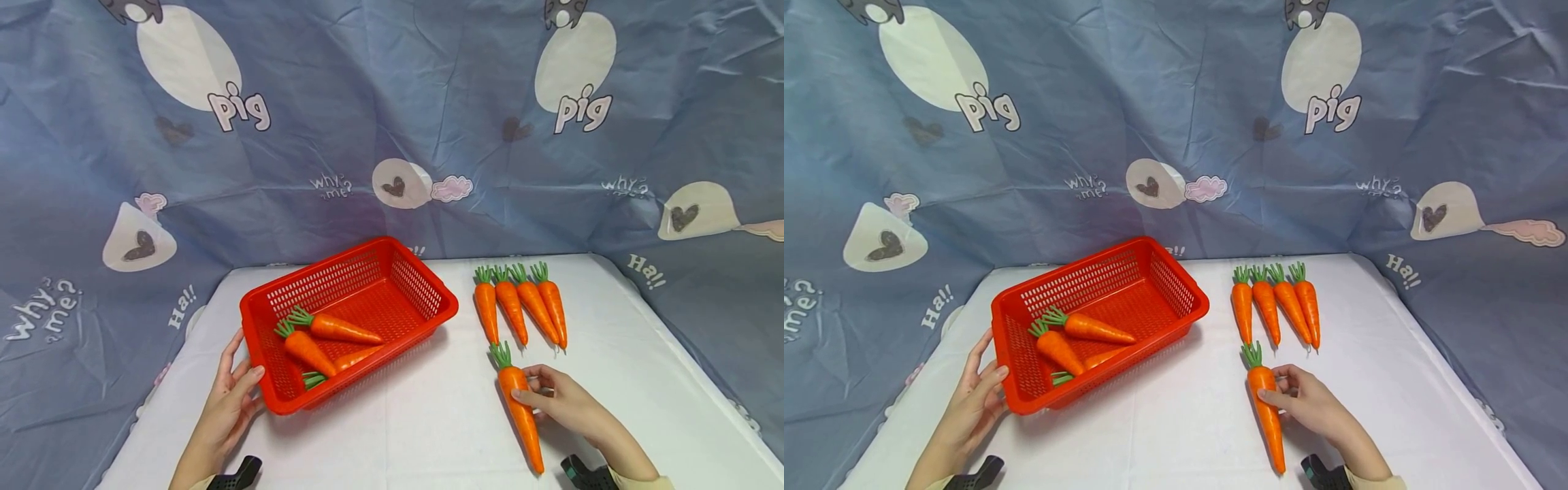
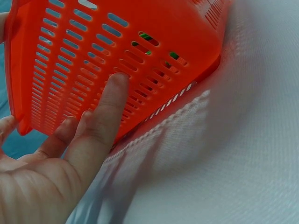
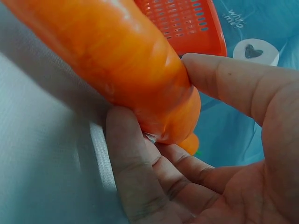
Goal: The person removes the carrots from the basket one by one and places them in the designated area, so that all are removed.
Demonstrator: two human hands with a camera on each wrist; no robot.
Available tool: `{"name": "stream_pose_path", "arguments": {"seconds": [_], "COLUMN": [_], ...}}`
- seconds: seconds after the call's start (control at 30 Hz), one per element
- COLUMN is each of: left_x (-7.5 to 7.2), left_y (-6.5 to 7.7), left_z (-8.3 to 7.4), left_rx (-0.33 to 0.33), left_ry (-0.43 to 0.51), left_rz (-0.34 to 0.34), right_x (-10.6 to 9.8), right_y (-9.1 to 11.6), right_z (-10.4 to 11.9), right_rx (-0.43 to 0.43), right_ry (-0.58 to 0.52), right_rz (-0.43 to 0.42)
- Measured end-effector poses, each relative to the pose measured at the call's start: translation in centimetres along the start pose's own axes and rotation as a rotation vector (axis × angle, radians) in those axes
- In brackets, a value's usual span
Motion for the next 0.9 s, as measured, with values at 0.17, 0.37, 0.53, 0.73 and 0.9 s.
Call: {"name": "stream_pose_path", "arguments": {"seconds": [0.17, 0.37, 0.53, 0.73, 0.9], "left_x": [0.11, 0.15, 0.15, 0.12, -0.04], "left_y": [0.07, 0.14, 0.21, 0.14, 0.09], "left_z": [-0.09, -0.23, -0.16, -0.05, 0.01], "left_rx": [0.007, 0.027, 0.016, -0.009, -0.024], "left_ry": [0.002, 0.006, 0.002, 0.001, -0.006], "left_rz": [0.003, 0.015, 0.004, -0.012, -0.023], "right_x": [0.03, 0.09, 0.08, 0.02, 0.04], "right_y": [-0.14, -0.36, -0.44, -0.56, -0.52], "right_z": [0.05, 0.07, 0.06, -0.07, -0.21], "right_rx": [-0.021, -0.021, -0.022, -0.024, -0.036], "right_ry": [0.002, 0.000, -0.002, -0.012, -0.025], "right_rz": [-0.001, 0.003, 0.008, 0.009, 0.017]}}
Point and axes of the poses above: each hand's wrist, its own y-axis away from the middle knuckle, its own x-axis out of the palm, z = x × y, the point moved 6 cm from there along -y, towards the middle knuckle, and after that the axes turned 1 degree about z, right-handed, at the moved point
